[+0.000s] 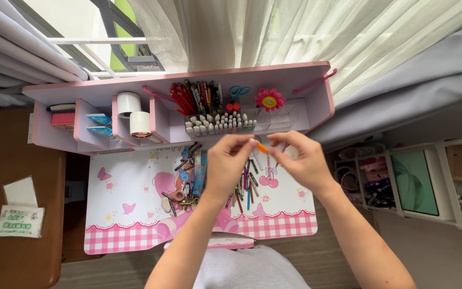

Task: The person wipes various stationery items with a tissue and places them into a pink desk organizer. Items handled include pens, markers, scissors, a glue stick, a ruler, and a pencil sharpener. The person repeatedly picks up items, wipes them, and arranges them in the organizer compartments.

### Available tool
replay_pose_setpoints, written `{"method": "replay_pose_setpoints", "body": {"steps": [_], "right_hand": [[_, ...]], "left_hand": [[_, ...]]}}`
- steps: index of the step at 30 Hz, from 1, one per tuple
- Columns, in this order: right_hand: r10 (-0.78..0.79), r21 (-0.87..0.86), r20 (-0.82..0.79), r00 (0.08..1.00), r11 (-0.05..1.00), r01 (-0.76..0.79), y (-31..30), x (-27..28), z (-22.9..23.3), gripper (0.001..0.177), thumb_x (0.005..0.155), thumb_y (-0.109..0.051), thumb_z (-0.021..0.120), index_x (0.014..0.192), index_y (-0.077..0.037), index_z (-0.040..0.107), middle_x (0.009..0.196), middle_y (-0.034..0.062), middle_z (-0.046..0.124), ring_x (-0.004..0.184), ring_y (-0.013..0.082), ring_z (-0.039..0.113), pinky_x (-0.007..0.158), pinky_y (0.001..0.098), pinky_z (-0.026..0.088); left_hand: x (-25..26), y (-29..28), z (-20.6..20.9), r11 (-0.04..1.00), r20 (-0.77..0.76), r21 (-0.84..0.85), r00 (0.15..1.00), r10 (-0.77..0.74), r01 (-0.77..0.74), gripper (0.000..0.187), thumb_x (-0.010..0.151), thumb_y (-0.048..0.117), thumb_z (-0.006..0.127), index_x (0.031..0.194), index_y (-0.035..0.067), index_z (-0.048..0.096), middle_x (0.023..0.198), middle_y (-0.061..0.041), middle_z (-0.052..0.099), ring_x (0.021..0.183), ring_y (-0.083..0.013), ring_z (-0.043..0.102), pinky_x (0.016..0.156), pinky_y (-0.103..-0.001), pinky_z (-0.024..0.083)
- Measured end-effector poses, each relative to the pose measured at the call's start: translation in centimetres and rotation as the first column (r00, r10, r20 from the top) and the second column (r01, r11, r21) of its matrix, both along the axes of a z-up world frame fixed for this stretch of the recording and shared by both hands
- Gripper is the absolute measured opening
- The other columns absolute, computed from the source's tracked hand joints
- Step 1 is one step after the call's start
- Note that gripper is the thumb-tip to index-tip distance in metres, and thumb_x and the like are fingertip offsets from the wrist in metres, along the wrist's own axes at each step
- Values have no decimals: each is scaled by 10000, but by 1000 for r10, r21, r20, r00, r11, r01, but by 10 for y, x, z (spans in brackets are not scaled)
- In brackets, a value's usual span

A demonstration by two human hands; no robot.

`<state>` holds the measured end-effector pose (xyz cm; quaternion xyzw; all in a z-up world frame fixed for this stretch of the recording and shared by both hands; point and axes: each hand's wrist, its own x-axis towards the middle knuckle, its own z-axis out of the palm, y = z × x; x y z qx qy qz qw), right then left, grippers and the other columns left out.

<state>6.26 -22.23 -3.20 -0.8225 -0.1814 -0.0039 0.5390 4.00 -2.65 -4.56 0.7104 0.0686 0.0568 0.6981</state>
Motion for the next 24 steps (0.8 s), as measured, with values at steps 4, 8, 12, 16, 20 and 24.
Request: {"method": "replay_pose_setpoints", "body": {"steps": [4, 8, 12, 16, 20, 24], "right_hand": [[78, -147, 57, 995, 987, -69, 17, -3, 15, 327, 848, -65, 794, 1162, -10, 721, 991, 92, 755, 873, 174, 734, 766, 290, 573], [74, -129, 20, 997, 989, -71, 22, 3, 10, 374, 859, -60, 777, 1220, -9, 695, 1023, 104, 770, 911, 161, 755, 802, 285, 595], [92, -172, 15, 996, 981, -88, 21, 15, -4, 380, 866, -56, 768, 1236, -4, 700, 1038, 121, 778, 869, 167, 742, 773, 291, 585], [69, -8, 53, 996, 998, -69, 13, 48, -20, 268, 948, -3, 683, 1213, -17, 718, 1065, 84, 773, 966, 150, 735, 850, 281, 614], [-33, 47, -106, 994, 998, 38, 6, 83, -36, 238, 984, -24, 666, 1210, -59, 731, 1106, 23, 743, 942, 112, 726, 777, 259, 624], [-32, -21, -112, 993, 999, 30, 0, 98, -54, 204, 969, -33, 681, 1157, -63, 754, 1132, 37, 672, 922, 125, 713, 710, 269, 614]], "left_hand": [[-7, -9, -4, 997, 17, 76, 1000, -25, 24, 210, 898, 164, 793, 1034, 4, 778, 917, -71, 757, 782, -100, 718, 690, -235, 563], [-9, -11, -7, 995, 25, 87, 999, -43, 41, 207, 897, 154, 788, 1032, -3, 782, 952, -90, 745, 812, -124, 753, 712, -252, 591], [-7, -10, -8, 998, 86, 64, 996, -28, 23, 225, 912, 153, 776, 1079, 3, 759, 1019, -90, 758, 869, -138, 755, 770, -258, 601], [-2, 7, -12, 989, 81, 120, 994, 71, -81, 232, 950, 155, 736, 1149, 36, 741, 1031, -66, 769, 906, -115, 734, 795, -255, 575], [5, 39, -20, 984, 15, 29, 984, 176, -176, 230, 992, 143, 681, 1188, 29, 719, 1049, -38, 758, 908, -91, 693, 832, -249, 567], [3, 64, -27, 975, 14, 42, 976, 216, -216, 249, 998, 126, 666, 1217, 11, 695, 1109, -38, 733, 973, -88, 672, 878, -243, 540]]}}
